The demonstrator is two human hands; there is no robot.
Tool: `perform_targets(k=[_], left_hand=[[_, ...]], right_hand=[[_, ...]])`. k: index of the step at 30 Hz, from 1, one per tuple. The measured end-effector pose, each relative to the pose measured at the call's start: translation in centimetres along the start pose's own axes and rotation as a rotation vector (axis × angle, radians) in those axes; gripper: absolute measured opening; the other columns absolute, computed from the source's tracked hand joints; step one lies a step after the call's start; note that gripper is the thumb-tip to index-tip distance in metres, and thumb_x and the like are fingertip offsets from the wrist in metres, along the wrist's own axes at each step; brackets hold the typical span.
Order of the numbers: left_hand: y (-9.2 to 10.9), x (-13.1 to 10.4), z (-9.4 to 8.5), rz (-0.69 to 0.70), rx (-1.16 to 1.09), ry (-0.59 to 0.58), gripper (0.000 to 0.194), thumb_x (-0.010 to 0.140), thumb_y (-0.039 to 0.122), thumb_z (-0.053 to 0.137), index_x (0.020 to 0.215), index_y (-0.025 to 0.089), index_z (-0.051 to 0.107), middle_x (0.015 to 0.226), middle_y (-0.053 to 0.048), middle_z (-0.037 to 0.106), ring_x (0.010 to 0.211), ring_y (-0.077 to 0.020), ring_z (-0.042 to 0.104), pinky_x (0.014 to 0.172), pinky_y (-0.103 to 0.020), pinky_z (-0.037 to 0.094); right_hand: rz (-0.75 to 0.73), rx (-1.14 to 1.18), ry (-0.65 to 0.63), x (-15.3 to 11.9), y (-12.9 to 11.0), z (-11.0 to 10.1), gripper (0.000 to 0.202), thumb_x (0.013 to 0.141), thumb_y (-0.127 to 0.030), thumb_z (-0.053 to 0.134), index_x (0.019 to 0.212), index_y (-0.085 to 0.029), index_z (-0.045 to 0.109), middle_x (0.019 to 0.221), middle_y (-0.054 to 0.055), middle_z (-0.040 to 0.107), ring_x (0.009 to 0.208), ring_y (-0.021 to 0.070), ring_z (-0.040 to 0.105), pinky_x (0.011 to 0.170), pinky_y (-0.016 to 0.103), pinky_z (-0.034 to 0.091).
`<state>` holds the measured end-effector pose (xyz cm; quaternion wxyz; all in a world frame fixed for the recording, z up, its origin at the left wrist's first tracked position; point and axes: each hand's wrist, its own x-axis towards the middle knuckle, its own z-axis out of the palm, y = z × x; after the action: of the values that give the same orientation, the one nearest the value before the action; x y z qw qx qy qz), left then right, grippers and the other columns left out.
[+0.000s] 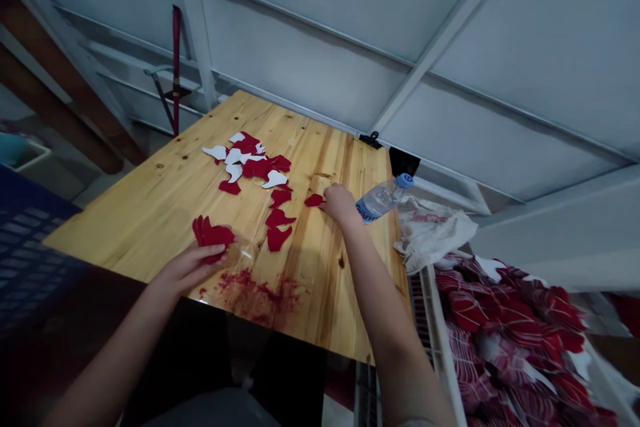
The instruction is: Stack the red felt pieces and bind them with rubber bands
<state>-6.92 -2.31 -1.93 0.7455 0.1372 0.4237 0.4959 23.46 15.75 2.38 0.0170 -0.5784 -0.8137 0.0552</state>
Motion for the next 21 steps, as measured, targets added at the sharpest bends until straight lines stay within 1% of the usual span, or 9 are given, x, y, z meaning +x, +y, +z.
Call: perform_targets(k=[2,5,7,9,11,14,16,18,21], left_hand=[[-0.2,0.3,0.1,-0.014,0.013,-0.009,0.022,0.063,-0.001,0.075,0.083,0.008,0.073,0.069,-0.006,0.074,0.055,-0.0106,0.066,0.054,-0.015,0.056],[-0.2,0.4,0.2,-0.029,0.029,-0.032,0.018,0.066,0.0,0.074,0.082,0.008,0.072,0.066,-0.005,0.073,0.056,-0.0121,0.068,0.056,-0.016,0.057],[0.0,0.2,0.3,-0.026,0.022,-0.058,0.019,0.069,0.002,0.073,0.086,0.009,0.071,0.074,-0.007,0.075,0.06,-0.0145,0.07,0.059,-0.021,0.059],[0.3,-0.1,0.2,-0.021,-0.011,-0.095,0.022,0.072,0.005,0.07,0.094,0.01,0.07,0.087,-0.009,0.077,0.068,-0.0185,0.073,0.064,-0.027,0.062],[0.6,-0.5,0.1,-0.023,-0.06,-0.146,0.027,0.073,0.007,0.068,0.1,0.01,0.068,0.098,-0.011,0.076,0.078,-0.0231,0.075,0.072,-0.033,0.062],[0.8,-0.9,0.0,-0.033,-0.09,-0.205,0.028,0.073,0.007,0.066,0.101,0.01,0.067,0.098,-0.013,0.076,0.085,-0.0265,0.075,0.081,-0.039,0.061],[0.7,-1.0,0.0,-0.031,-0.06,-0.201,0.026,0.074,0.008,0.068,0.1,0.01,0.067,0.093,-0.013,0.077,0.084,-0.0274,0.075,0.081,-0.041,0.06],[0.5,-1.1,0.2,-0.015,-0.027,-0.176,0.025,0.073,0.009,0.071,0.098,0.01,0.067,0.09,-0.013,0.077,0.082,-0.0284,0.075,0.079,-0.041,0.061],[0.2,-1.1,0.7,0.012,0.004,-0.158,0.023,0.071,0.012,0.075,0.093,0.009,0.068,0.086,-0.013,0.077,0.078,-0.029,0.075,0.074,-0.039,0.062]], right_hand=[[-0.052,0.023,0.006,0.5,-1.2,0.5,0.021,0.08,-0.019,0.068,0.098,-0.01,0.075,0.104,0.018,0.071,0.1,0.0271,0.064,0.087,0.033,0.046],[-0.187,0.104,-0.022,2.2,-4.1,1.9,0.03,0.083,-0.018,0.064,0.112,-0.015,0.071,0.113,0.011,0.071,0.105,0.0212,0.063,0.093,0.028,0.044],[-0.27,0.156,-0.055,3.4,-5.9,2.8,0.035,0.082,-0.017,0.066,0.117,-0.019,0.07,0.118,0.007,0.07,0.107,0.0184,0.062,0.094,0.024,0.042],[-0.305,0.188,-0.078,4.4,-7.0,3.3,0.038,0.079,-0.018,0.07,0.117,-0.019,0.069,0.118,0.006,0.07,0.106,0.0186,0.061,0.093,0.025,0.042],[-0.283,0.204,-0.084,4.8,-7.2,3.4,0.04,0.075,-0.018,0.073,0.114,-0.017,0.069,0.112,0.008,0.071,0.101,0.0199,0.061,0.088,0.027,0.043],[-0.195,0.223,-0.085,4.5,-6.7,3.0,0.03,0.07,-0.016,0.075,0.099,-0.013,0.07,0.092,0.006,0.072,0.081,0.0181,0.061,0.074,0.026,0.043],[-0.136,0.247,-0.073,3.7,-6.1,2.5,0.017,0.07,-0.014,0.072,0.087,-0.013,0.069,0.08,0.004,0.069,0.07,0.0158,0.058,0.065,0.024,0.04],[-0.094,0.284,-0.049,2.6,-5.8,1.8,0.007,0.072,-0.015,0.068,0.078,-0.014,0.065,0.073,0.003,0.066,0.065,0.0148,0.056,0.061,0.024,0.039],[-0.041,0.394,0.028,0.2,-6.4,0.7,0.011,0.075,-0.022,0.066,0.083,-0.016,0.062,0.076,0.002,0.065,0.067,0.0146,0.058,0.061,0.024,0.042]])
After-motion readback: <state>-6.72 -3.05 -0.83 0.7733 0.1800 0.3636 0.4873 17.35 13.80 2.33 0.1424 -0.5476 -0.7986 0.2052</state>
